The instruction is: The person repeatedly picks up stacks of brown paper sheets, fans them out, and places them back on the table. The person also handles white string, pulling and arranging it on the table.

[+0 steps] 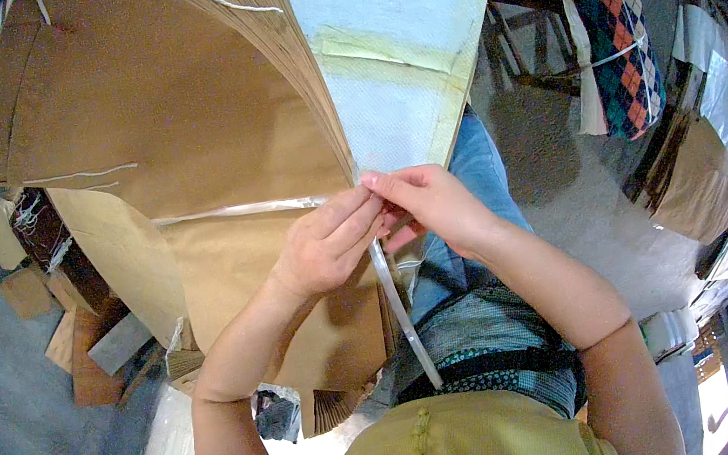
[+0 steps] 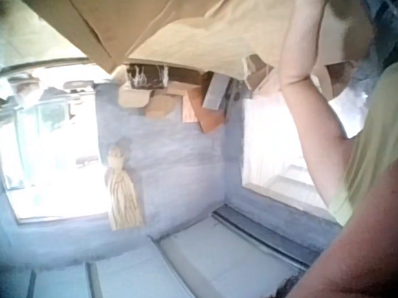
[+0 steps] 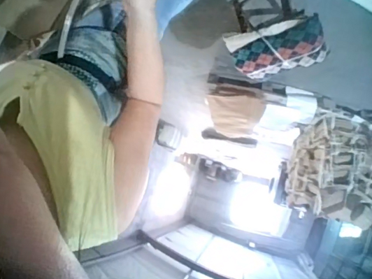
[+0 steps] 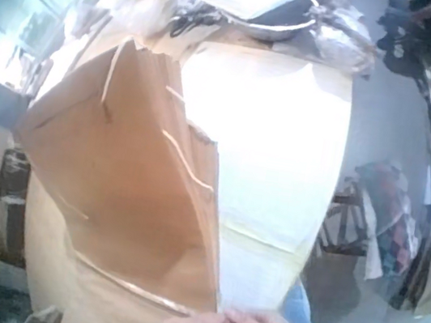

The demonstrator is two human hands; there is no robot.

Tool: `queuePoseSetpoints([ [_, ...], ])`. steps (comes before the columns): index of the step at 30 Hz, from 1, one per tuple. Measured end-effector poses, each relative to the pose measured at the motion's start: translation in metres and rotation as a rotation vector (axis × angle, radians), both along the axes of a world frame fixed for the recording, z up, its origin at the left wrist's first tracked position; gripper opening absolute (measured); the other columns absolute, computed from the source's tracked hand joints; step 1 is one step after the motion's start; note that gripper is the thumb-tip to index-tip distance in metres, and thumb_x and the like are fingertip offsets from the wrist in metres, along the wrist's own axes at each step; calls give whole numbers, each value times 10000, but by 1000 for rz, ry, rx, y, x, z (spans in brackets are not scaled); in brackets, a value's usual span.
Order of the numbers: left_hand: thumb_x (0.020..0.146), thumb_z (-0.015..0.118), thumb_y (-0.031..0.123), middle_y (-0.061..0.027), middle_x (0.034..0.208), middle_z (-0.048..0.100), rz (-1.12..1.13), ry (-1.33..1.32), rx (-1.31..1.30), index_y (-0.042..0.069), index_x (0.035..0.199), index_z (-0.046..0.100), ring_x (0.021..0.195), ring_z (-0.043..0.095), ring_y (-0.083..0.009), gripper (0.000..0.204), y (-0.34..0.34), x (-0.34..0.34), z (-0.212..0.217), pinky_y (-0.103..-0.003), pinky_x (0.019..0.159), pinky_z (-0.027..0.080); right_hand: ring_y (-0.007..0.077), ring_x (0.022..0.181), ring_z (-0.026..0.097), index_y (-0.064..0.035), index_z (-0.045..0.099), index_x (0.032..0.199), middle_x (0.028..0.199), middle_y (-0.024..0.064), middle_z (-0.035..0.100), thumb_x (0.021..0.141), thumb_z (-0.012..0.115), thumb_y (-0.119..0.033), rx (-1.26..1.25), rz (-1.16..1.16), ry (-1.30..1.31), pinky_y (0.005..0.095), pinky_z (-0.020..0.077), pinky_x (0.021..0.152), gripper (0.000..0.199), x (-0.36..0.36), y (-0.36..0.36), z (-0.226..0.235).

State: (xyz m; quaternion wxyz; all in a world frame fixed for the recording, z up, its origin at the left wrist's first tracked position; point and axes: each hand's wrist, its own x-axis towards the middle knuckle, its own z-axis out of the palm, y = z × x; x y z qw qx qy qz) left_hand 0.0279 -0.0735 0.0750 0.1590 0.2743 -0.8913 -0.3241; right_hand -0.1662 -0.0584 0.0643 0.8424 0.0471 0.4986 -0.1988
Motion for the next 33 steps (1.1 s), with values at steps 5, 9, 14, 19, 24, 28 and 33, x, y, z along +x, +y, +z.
queuePoseSetpoints([
  [5,749,698,156,-128,1065,623,11,31,21,3,966,642,998,623,-264,271,0,0,-1,-347,810,540,131,790,634,-12,655,978,952,94,666,943,602,-219,-229,75,86,255,521,747,217,-2,5,-6],
  [9,735,704,238,-78,918,595,151,-61,-155,94,888,660,888,589,-251,215,2,1,-1,-391,720,479,135,868,612,-29,604,977,884,61,642,970,548,-208,-372,-259,168,310,498,835,188,12,-3,-6],
  [14,758,671,278,-30,738,460,235,-316,-46,158,739,623,785,465,-227,130,-4,38,-18,-385,648,332,97,648,467,-69,496,900,690,-22,431,999,481,-204,-386,-385,-87,371,494,875,168,-1,-20,-51],
  [19,863,591,212,-27,739,504,430,-193,341,135,763,658,728,488,-238,143,-18,62,-21,-382,651,369,74,602,414,-71,492,891,674,-36,395,989,499,-210,-380,-265,-18,375,519,822,170,-4,-23,-62],
  [24,947,520,238,-14,777,594,653,443,1168,86,844,677,737,558,-205,241,-23,19,15,-379,695,456,86,603,447,-56,515,904,679,-16,465,981,518,-205,-601,-14,-30,276,453,651,167,19,-37,-43],
  [28,943,553,264,-54,832,649,648,11,1665,38,903,684,780,630,-201,264,-31,33,42,-379,746,510,275,678,579,-11,565,890,720,130,561,941,547,-183,-1077,644,9,343,475,647,180,2,-73,-5],
  [33,909,616,247,-128,907,658,402,589,1237,-10,906,672,781,613,-225,263,-3,102,75,-403,716,497,111,591,468,-24,545,900,721,62,506,958,555,-165,-850,594,-381,283,393,525,153,-23,-108,68],
])
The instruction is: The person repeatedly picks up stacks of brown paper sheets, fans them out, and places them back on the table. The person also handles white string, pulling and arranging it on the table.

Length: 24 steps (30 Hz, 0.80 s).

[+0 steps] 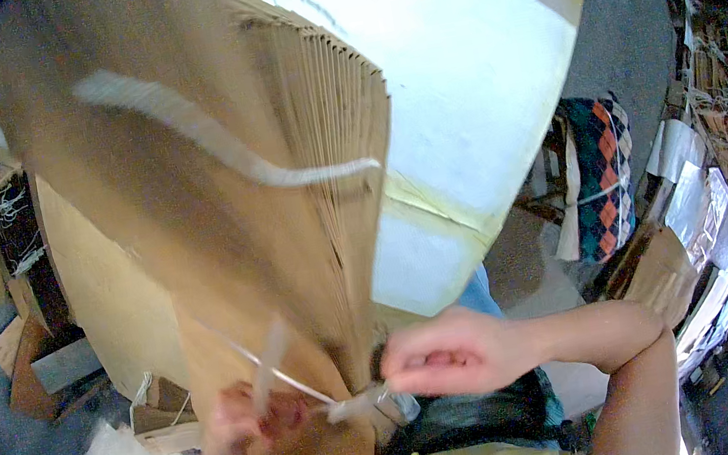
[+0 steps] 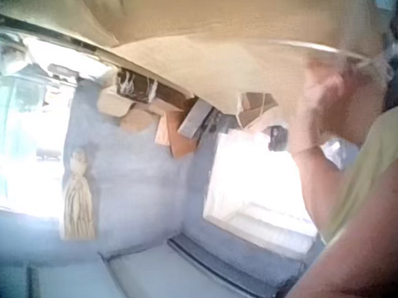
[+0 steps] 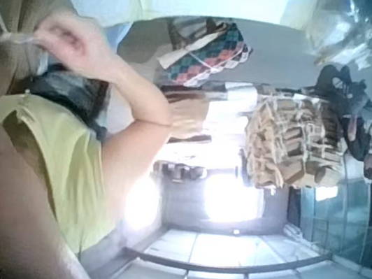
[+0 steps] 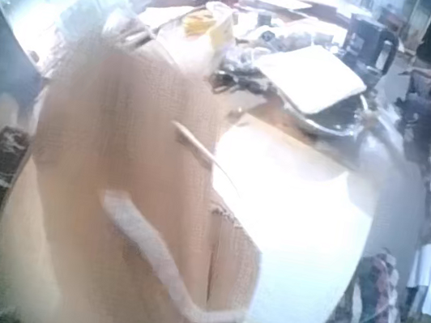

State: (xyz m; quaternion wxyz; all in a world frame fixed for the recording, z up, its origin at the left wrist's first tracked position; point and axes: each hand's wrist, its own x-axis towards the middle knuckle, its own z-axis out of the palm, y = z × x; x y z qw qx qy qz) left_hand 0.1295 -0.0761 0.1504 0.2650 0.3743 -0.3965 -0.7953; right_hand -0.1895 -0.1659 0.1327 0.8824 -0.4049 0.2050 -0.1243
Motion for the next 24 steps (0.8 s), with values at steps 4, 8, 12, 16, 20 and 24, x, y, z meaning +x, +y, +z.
queuePoseSetpoints([
  [4,918,589,235,-147,915,649,222,161,581,-26,888,663,865,601,-268,273,19,-8,-24,-397,741,477,73,584,411,-41,549,919,643,10,459,965,551,-179,-137,-31,203,258,356,498,146,2,14,-37],
  [8,947,540,226,-112,889,634,265,225,498,-2,833,645,933,561,-223,276,-5,-20,-31,-360,780,435,172,550,486,-49,545,976,649,59,495,943,577,-181,-270,18,272,306,403,511,139,6,14,-21],
  [12,966,507,216,-65,944,609,108,-315,342,14,875,652,898,520,-192,264,-29,-52,22,-348,778,416,317,596,592,-55,551,1071,679,124,568,888,629,-192,-499,114,469,382,465,541,242,27,29,-13],
  [16,926,573,228,-55,1027,587,31,-524,-722,39,1143,613,846,510,-160,290,-28,-75,-13,-289,726,426,381,716,633,-68,591,1073,732,181,616,865,613,-216,-839,145,547,416,510,599,256,52,61,-33],
  [20,828,700,227,-64,953,522,-67,-306,230,31,1253,502,814,504,-159,508,-11,-75,-34,-278,704,430,250,549,549,-76,600,965,620,86,546,925,545,-249,-352,-301,335,353,444,514,186,35,56,-59],
  [24,817,684,173,-94,894,532,-204,-716,-574,21,1147,566,810,552,-212,382,-9,-98,-36,-322,678,466,71,548,379,-91,551,910,616,-40,433,1012,419,-275,711,-520,0,243,358,567,248,26,54,-45],
])
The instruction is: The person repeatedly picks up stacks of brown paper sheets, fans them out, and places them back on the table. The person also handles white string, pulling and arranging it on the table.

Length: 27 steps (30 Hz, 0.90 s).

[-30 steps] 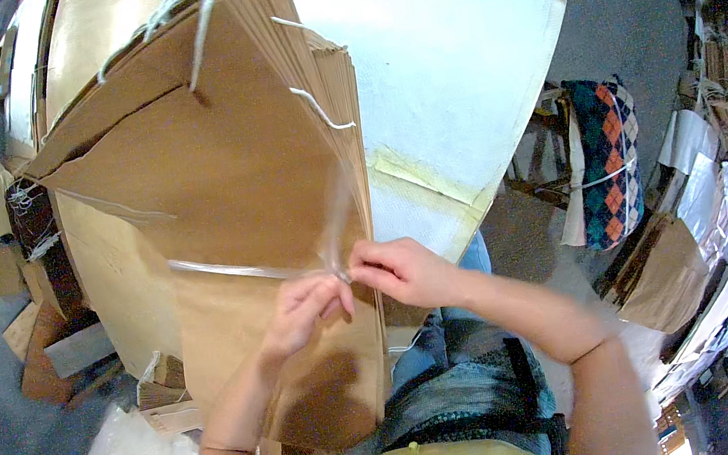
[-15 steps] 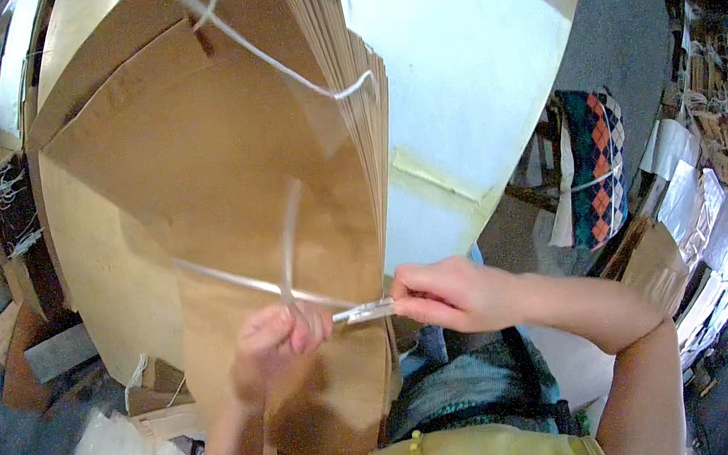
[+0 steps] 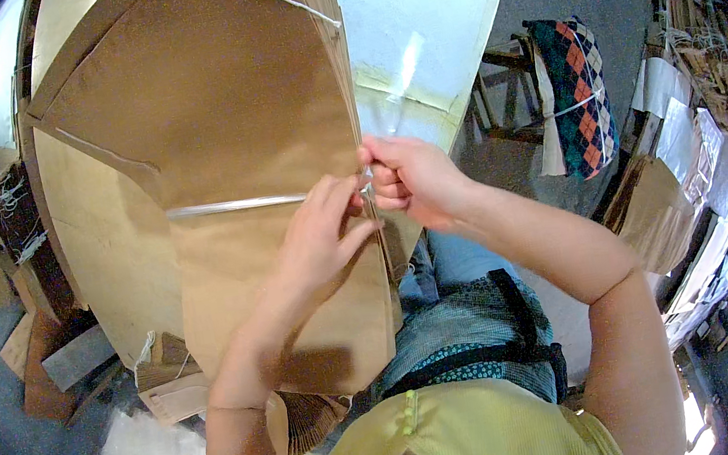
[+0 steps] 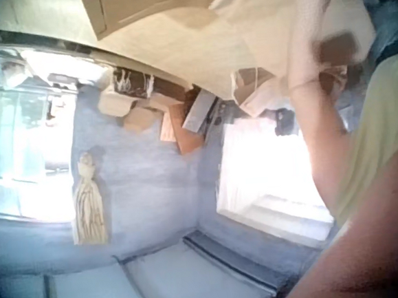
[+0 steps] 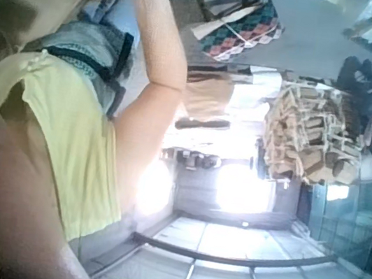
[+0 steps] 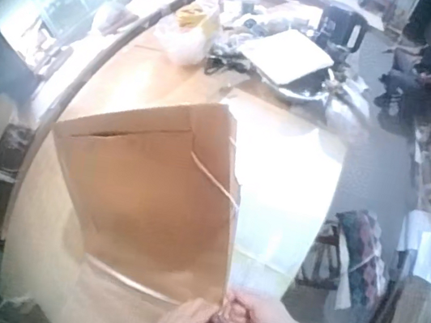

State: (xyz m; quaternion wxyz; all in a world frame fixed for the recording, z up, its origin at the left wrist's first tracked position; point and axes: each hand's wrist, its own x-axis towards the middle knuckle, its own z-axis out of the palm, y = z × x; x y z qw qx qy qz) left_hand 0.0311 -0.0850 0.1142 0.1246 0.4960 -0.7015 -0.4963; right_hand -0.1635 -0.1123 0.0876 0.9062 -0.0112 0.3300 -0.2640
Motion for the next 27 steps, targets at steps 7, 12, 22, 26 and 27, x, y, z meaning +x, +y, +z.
queuePoseSetpoints([
  [7,843,610,49,-104,920,606,224,109,49,11,962,661,849,596,-231,134,13,-4,-21,-316,714,498,237,876,610,-43,387,1341,961,63,623,935,565,-199,-857,-1,777,352,483,796,470,13,37,17],
  [12,831,605,-46,-82,872,608,436,333,325,7,875,711,825,601,-168,126,14,0,-16,-297,709,500,310,784,633,-138,517,1293,850,122,653,852,648,-203,-1097,556,1126,412,507,678,464,-18,67,2],
  [22,610,639,31,-77,719,484,-152,-80,-632,67,698,519,652,528,-240,153,-8,-8,-13,-322,500,442,312,821,607,-143,656,1051,879,98,609,866,596,-130,-1178,341,919,406,499,710,195,0,17,-3],
  [26,632,654,74,-33,697,495,-303,-80,-882,101,672,522,573,516,-185,141,-27,-2,-26,-284,443,395,316,787,594,-127,641,1065,865,95,561,836,622,-89,-1191,385,878,389,492,685,233,9,12,-20],
  [27,643,662,108,-17,668,456,-312,-131,-916,119,668,497,545,495,-171,167,-30,3,-29,-278,433,386,309,779,596,-126,643,1053,861,95,564,827,634,-92,-1209,375,858,383,493,676,228,8,9,-25],
])
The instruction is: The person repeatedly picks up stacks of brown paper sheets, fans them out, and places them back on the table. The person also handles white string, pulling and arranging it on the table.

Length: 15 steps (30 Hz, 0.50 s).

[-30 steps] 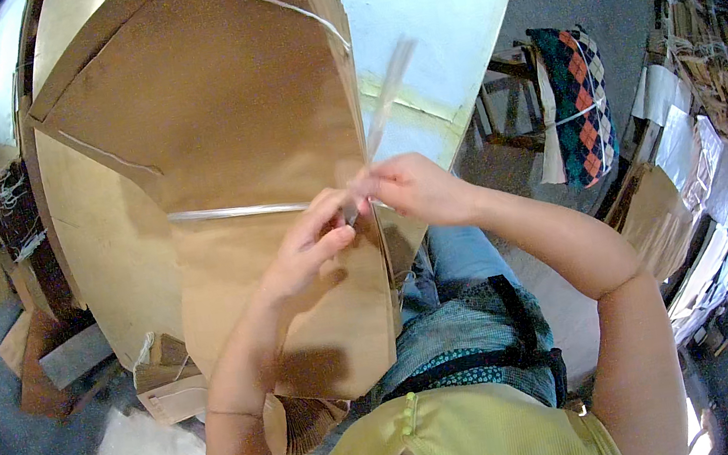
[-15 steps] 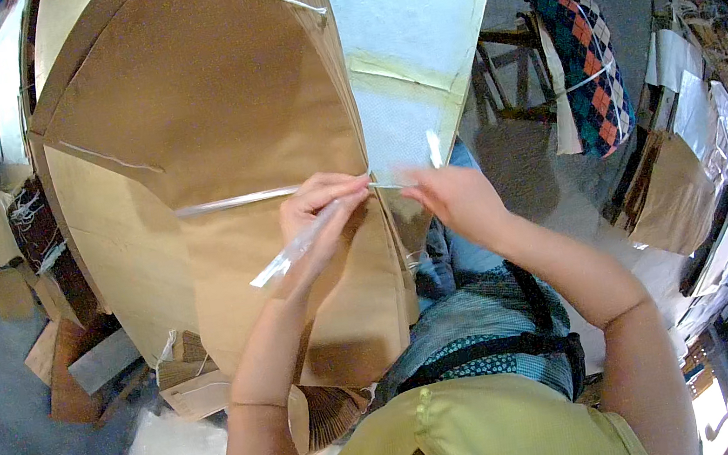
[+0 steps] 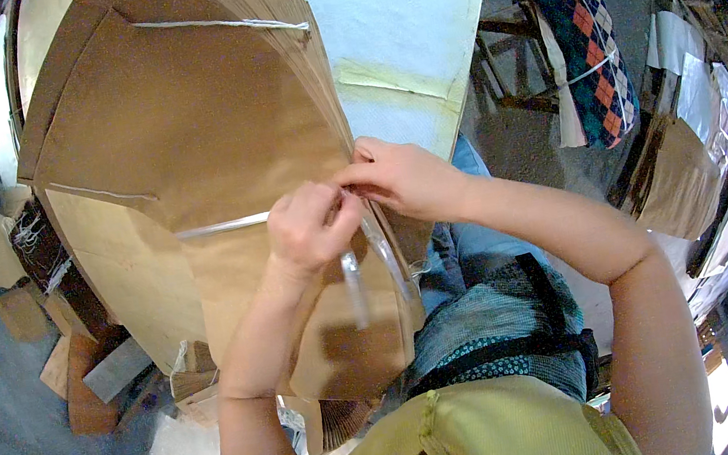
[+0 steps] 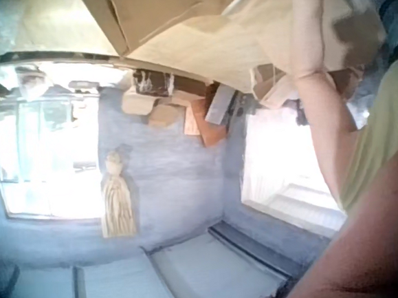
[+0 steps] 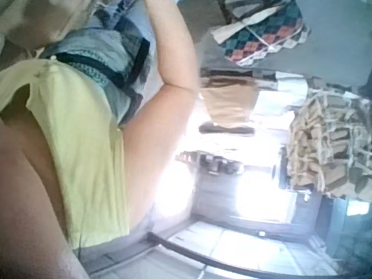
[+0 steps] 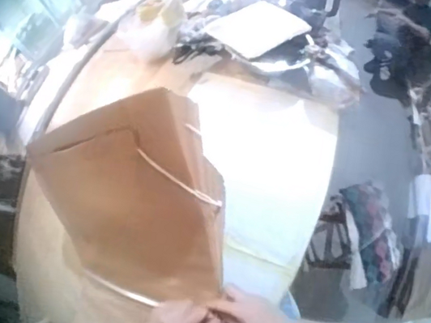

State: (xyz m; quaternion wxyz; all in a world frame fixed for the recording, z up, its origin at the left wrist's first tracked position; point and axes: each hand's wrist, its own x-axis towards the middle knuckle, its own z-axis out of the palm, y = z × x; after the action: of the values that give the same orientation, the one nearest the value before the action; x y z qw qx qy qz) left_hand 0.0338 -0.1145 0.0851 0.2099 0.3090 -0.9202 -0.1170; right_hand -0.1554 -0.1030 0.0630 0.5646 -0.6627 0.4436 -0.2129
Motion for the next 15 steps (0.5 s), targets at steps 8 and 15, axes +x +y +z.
queuePoseSetpoints([
  [8,725,603,184,-6,651,420,70,-181,58,142,687,484,565,480,-159,131,8,18,-8,-286,482,377,253,718,609,-76,664,965,830,92,580,811,661,-102,-35,137,-16,342,502,611,156,-7,-14,-2],
  [15,733,604,175,-5,660,443,123,-118,9,143,702,482,575,477,-162,130,13,20,-25,-288,489,369,250,725,612,-77,685,966,830,88,605,792,697,-93,5,92,-102,327,505,609,175,-10,-13,-1],
])
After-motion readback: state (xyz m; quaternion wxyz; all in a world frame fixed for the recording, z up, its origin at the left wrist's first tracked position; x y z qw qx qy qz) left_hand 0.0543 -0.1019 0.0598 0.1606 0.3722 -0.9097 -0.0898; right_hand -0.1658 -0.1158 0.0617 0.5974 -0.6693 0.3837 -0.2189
